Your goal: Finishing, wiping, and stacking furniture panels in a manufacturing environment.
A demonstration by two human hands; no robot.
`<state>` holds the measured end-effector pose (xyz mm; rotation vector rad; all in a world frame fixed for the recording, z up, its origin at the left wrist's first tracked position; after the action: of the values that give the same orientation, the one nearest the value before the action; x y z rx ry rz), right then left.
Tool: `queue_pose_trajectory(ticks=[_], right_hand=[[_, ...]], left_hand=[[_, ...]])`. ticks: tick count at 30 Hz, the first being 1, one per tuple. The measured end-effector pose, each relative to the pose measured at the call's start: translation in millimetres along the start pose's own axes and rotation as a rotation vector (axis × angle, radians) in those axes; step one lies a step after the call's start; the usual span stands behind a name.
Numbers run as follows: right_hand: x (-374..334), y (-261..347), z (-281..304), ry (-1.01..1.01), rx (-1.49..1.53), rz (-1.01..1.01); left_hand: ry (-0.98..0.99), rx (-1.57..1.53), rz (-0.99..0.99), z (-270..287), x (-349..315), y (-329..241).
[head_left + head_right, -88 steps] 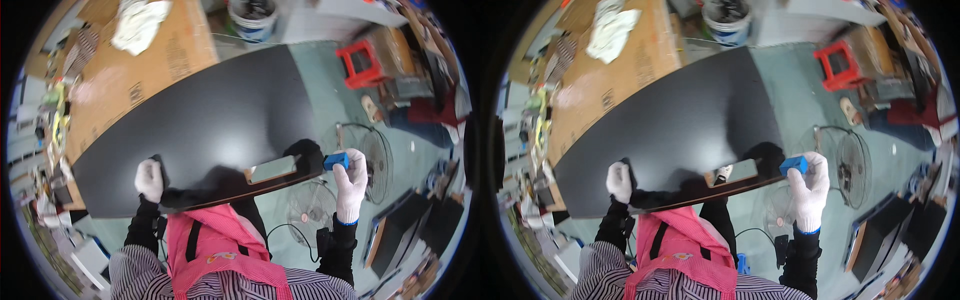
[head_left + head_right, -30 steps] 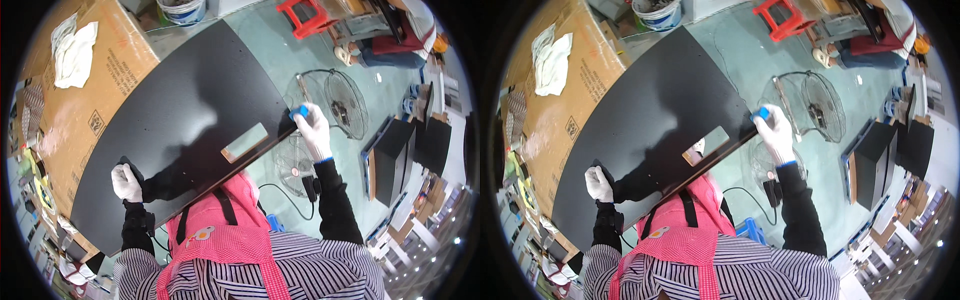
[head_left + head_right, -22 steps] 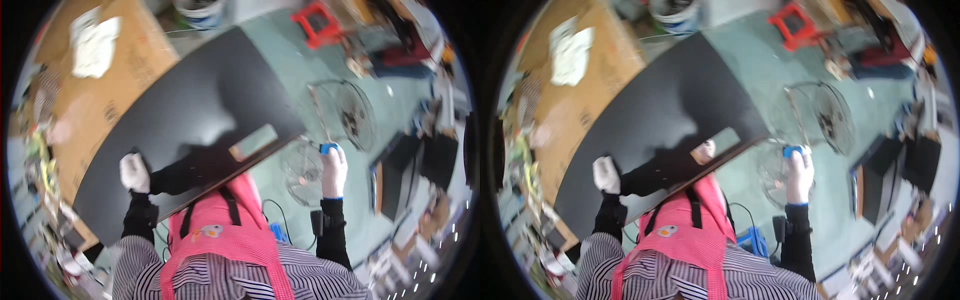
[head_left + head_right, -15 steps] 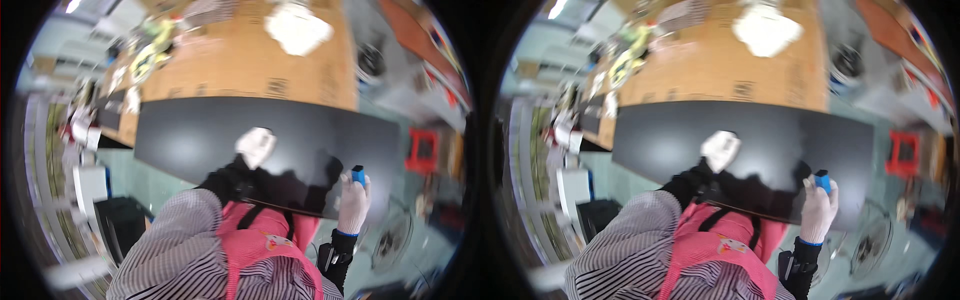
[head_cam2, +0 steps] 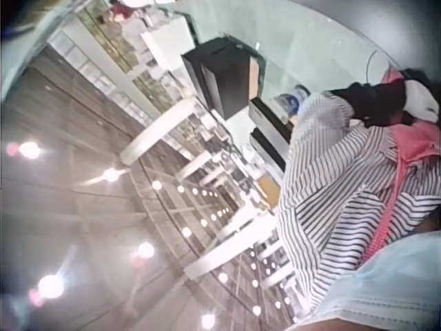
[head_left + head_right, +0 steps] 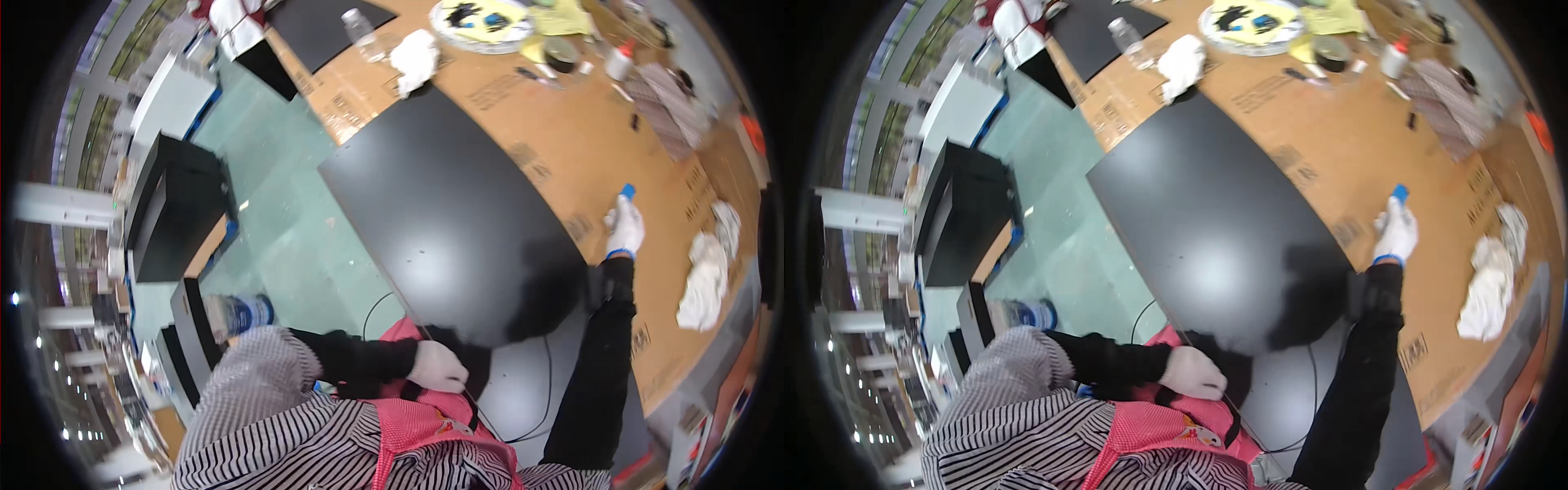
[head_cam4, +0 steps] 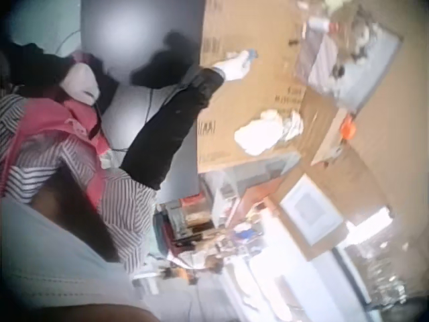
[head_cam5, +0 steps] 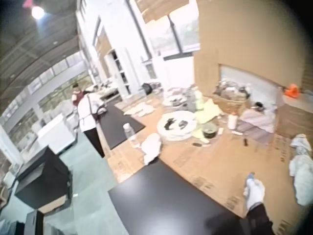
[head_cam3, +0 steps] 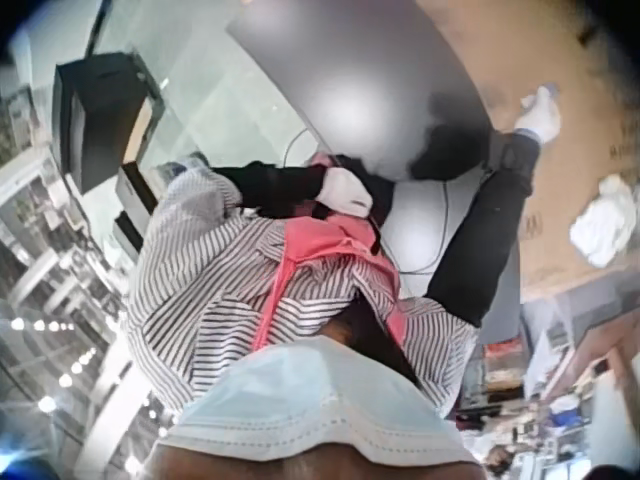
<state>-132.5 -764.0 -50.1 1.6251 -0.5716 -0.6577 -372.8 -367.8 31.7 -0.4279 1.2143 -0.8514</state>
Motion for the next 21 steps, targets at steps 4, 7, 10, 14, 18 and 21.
queue_pose_trajectory(ticks=[4,7,10,14,18,21], right_hand=[[42.4,-7.6,-59.8,-0.059,-0.146,0.063],[17.5,-2.7,-42.0,0.02,-0.115,0.216],[-108.1,43.2,-63.8,0.131,-0.196,0.181],[-307.1,89.8,-3.3,0.538,-0.072,-0.388],[-512.6,45.3,74.6,0.284,-0.252,-1.023],[-590.5,5.4,99.4,-0.244,-0.077,-0.947]], left_hand=[[-0.069,-0.276,0.364,12.8,-82.7,83.6],[-0.167,-0.211,0.238,54.4,-82.6,79.6],[-0.409,-0.1,-0.06,133.4,-56.7,34.5],[-0.862,0.502,-0.356,219.4,39.3,-5.8],[-0.901,0.442,-0.367,288.4,129.7,-15.7],[-0.703,0.652,-0.342,282.6,195.6,-9.7]])
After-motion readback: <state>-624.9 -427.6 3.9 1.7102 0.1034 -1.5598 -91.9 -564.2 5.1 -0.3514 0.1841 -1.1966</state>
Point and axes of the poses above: each hand's wrist, its own x-axis towards the middle knuckle, its own z-axis out of the back of the hand, y = z × x, the point moved 6 cm from there along x, towards the middle knuckle, and after that the axes turned 9 degrees about z, right-handed, at the moved point
